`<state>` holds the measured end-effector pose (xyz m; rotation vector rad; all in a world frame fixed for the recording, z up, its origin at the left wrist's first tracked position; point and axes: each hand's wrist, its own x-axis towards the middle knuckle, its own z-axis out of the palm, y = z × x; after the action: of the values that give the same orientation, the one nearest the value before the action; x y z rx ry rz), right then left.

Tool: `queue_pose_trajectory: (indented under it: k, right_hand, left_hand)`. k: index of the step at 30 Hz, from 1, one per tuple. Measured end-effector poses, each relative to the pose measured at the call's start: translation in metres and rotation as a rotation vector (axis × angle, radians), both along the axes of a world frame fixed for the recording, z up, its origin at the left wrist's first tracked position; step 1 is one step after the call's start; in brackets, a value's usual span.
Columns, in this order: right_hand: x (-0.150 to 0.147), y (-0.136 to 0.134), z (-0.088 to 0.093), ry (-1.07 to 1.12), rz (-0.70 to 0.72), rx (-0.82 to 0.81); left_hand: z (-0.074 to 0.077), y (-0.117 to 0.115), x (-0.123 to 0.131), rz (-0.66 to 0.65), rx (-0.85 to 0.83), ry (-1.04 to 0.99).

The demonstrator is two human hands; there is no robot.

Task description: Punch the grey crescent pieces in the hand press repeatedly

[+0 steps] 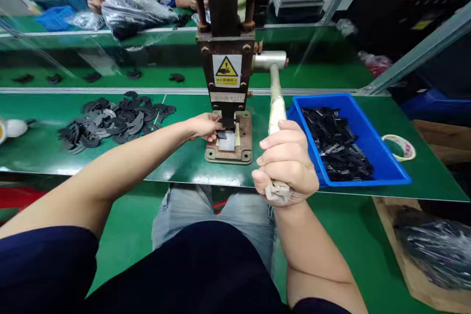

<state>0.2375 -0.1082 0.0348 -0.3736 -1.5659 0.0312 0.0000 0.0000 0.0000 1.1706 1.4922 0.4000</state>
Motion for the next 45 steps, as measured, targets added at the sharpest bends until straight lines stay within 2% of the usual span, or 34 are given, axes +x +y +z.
queue_pose_trajectory:
  k: [5, 9, 11, 13, 15, 17, 19, 21, 24, 29, 31, 38, 45]
  right_hand:
    - [0.001, -0.002, 0.005, -0.066, -0.008, 0.013]
    - [0.004, -0.004, 0.007, -0.084, 0.006, -0.009]
    - [0.005, -0.003, 0.007, -0.077, 0.018, -0.007]
    - [0.005, -0.002, 0.006, -0.061, 0.012, -0.003]
    - [0.004, 0.000, 0.005, -0.040, -0.012, -0.006]
    - [0.003, 0.000, 0.004, -0.018, -0.030, -0.014]
    - [0.003, 0.000, 0.004, -0.011, -0.036, -0.028]
    - [0.003, -0.001, 0.003, -0.014, -0.035, -0.028]
    - [0.003, 0.000, 0.002, -0.007, -0.050, -0.022]
    - [0.004, 0.001, 0.001, 0.010, -0.065, -0.032]
    - [0.005, 0.001, 0.001, -0.010, -0.062, -0.034]
    - [0.002, -0.001, 0.003, 0.017, -0.072, -0.052]
    - [0.001, -0.001, 0.002, 0.013, -0.083, -0.039]
  left_hand:
    - [-0.004, -0.010, 0.001, 0.010, 0.047, -0.081]
    - [-0.010, -0.023, -0.003, 0.060, 0.155, -0.200]
    - [-0.013, -0.028, -0.015, -0.038, 0.249, -0.296]
    - [-0.016, -0.027, -0.040, -0.175, 0.364, -0.273]
    - [-0.018, -0.019, -0.078, -0.216, 0.505, -0.013]
    - [-0.020, -0.006, -0.127, -0.148, 0.625, 0.422]
    - [-0.021, 0.009, -0.176, -0.072, 0.601, 0.811]
    - [-0.023, 0.022, -0.217, -0.048, 0.477, 0.989]
    - [-0.026, 0.037, -0.253, -0.081, 0.469, 1.132]
    - [-0.029, 0.060, -0.261, -0.366, 0.477, 1.224]
    - [-0.027, 0.071, -0.259, -0.431, 0.464, 1.242]
    - [-0.026, 0.093, -0.258, -0.548, 0.411, 1.223]
    - [-0.026, 0.097, -0.263, -0.505, 0.324, 1.080]
